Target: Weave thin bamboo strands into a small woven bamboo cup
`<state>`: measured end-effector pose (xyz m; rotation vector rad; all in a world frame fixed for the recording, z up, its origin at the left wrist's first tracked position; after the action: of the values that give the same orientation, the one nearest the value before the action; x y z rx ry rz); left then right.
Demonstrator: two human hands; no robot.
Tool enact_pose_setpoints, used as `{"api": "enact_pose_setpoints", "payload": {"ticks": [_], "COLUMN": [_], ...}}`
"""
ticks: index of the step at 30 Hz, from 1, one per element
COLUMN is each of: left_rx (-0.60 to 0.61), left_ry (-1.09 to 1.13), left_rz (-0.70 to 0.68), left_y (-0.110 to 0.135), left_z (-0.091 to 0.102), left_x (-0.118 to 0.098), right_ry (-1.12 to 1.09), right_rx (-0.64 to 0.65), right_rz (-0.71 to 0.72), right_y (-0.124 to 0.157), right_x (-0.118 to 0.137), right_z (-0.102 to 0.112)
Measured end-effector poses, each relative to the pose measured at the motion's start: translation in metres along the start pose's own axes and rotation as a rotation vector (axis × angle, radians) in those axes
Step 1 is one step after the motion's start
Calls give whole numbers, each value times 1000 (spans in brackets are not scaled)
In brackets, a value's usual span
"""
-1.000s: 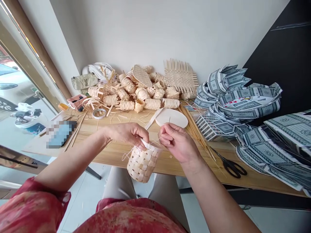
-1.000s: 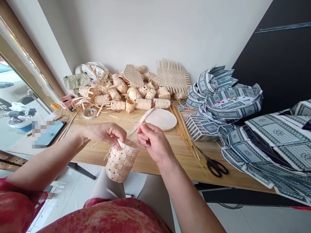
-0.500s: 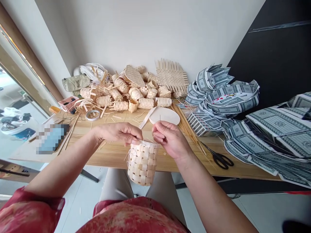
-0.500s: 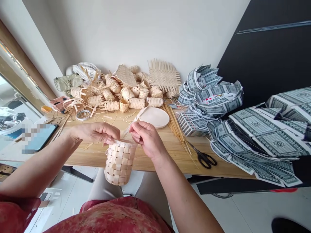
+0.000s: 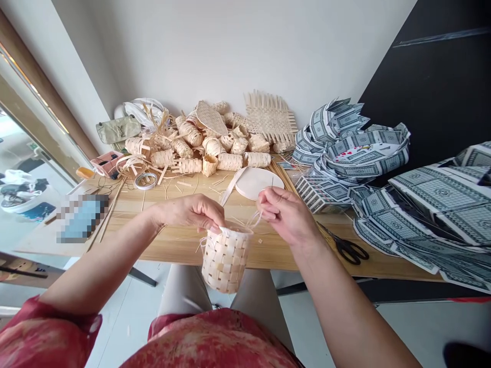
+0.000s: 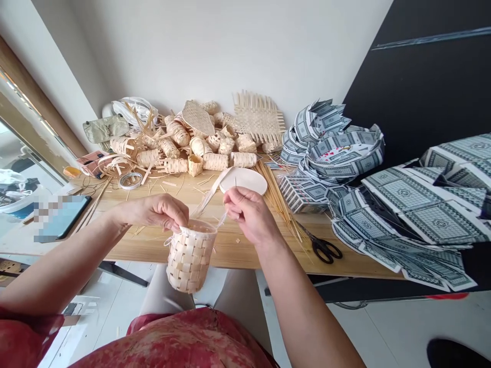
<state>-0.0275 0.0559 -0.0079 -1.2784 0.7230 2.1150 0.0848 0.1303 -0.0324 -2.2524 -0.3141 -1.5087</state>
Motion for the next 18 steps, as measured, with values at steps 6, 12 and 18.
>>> {"api": "enact_pose_setpoints", "payload": {"ticks": [6, 12, 18], "left_rx": [-60, -48, -58], "left_ry": [-28, -109, -166], "left_rz": [46, 87, 27], "left_y": [12, 18, 13], "left_z": [17, 18, 16], "left_x": [3, 15, 11], "right_ry": [21, 38, 44], "right_rx": [-216, -310, -166], "right_rz": [84, 45, 15], "right_y": [-15, -31, -22], "right_x": [11, 5, 0], "right_z": [76, 127, 57]}}
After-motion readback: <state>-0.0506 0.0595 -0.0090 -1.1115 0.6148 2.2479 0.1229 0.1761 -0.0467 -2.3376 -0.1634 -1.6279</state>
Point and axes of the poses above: each hand's wrist, its own y-axis away from the middle knuckle, its own z-axis out of the back of the hand, x = y × z, the point moved 9 cm from there along -y, towards the middle knuckle, and after that the axes turned 7 degrees about z, right-handed, at the moved point
